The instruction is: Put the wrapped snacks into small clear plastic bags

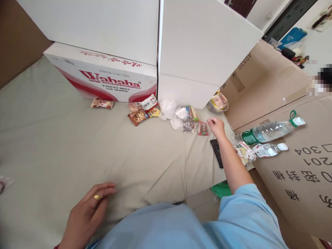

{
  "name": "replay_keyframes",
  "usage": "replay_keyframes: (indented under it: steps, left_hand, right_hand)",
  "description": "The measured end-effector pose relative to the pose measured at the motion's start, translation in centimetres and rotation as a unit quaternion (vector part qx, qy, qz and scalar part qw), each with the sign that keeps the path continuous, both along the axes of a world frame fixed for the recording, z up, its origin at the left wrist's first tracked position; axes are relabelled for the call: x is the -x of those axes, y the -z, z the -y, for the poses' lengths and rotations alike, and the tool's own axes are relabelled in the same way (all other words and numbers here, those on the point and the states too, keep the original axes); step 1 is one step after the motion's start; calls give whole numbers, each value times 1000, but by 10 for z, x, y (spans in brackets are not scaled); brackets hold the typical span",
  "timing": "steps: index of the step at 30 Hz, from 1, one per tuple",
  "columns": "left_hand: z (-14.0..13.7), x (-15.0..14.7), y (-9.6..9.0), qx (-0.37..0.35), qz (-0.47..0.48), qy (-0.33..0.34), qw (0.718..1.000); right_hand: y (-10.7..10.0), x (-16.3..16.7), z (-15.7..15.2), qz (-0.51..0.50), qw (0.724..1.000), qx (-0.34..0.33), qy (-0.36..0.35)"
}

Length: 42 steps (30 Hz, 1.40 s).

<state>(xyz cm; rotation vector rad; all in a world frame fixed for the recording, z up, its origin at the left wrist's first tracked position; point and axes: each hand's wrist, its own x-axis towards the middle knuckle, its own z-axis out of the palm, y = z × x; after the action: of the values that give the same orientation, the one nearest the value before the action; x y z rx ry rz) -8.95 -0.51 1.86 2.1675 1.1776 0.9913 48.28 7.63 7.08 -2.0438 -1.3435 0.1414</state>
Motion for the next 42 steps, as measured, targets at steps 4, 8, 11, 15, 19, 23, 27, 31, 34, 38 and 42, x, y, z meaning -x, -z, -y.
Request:
replay_keyframes:
  steps: [4,8,11,15,19,23,27,31,34,38,42]
  left_hand:
    - [-33,-22,-15,77,61,63,993]
    - [-65,-74,-7,113,128,104,980]
    - [-81,-108,10,154,131,119,972]
    - [-87,-118,25,178,101,164,965]
    - [-89,-108,25,223,154,178,946]
    - [-95,-103,23,305,244,156,907]
    - [-99,-100,20,357,305,143,871]
    - [-102,-96,15,407,398,110,815]
    - [-104,-95,11,453,471,86,752]
    - [-107,-96,12,477,487,94,726]
    - [-107,-98,13,485,490,102,717]
  right_hand:
    - [36,33,69,-98,994,50,24]
    - [43,53,102,-152,985,75,45]
    - [41,61,104,-154,983,87,54]
    - [30,75,83,-113,989,82,36]
    - [21,99,41,-44,997,68,-14]
    - [18,129,-13,79,996,49,-12]
    - [17,162,-46,119,984,134,2]
    - [16,196,-31,40,993,62,-92]
    - [16,209,-12,-59,990,26,-122]
    - [24,197,-21,9,1000,-13,3]
    - [34,178,-46,80,995,52,40]
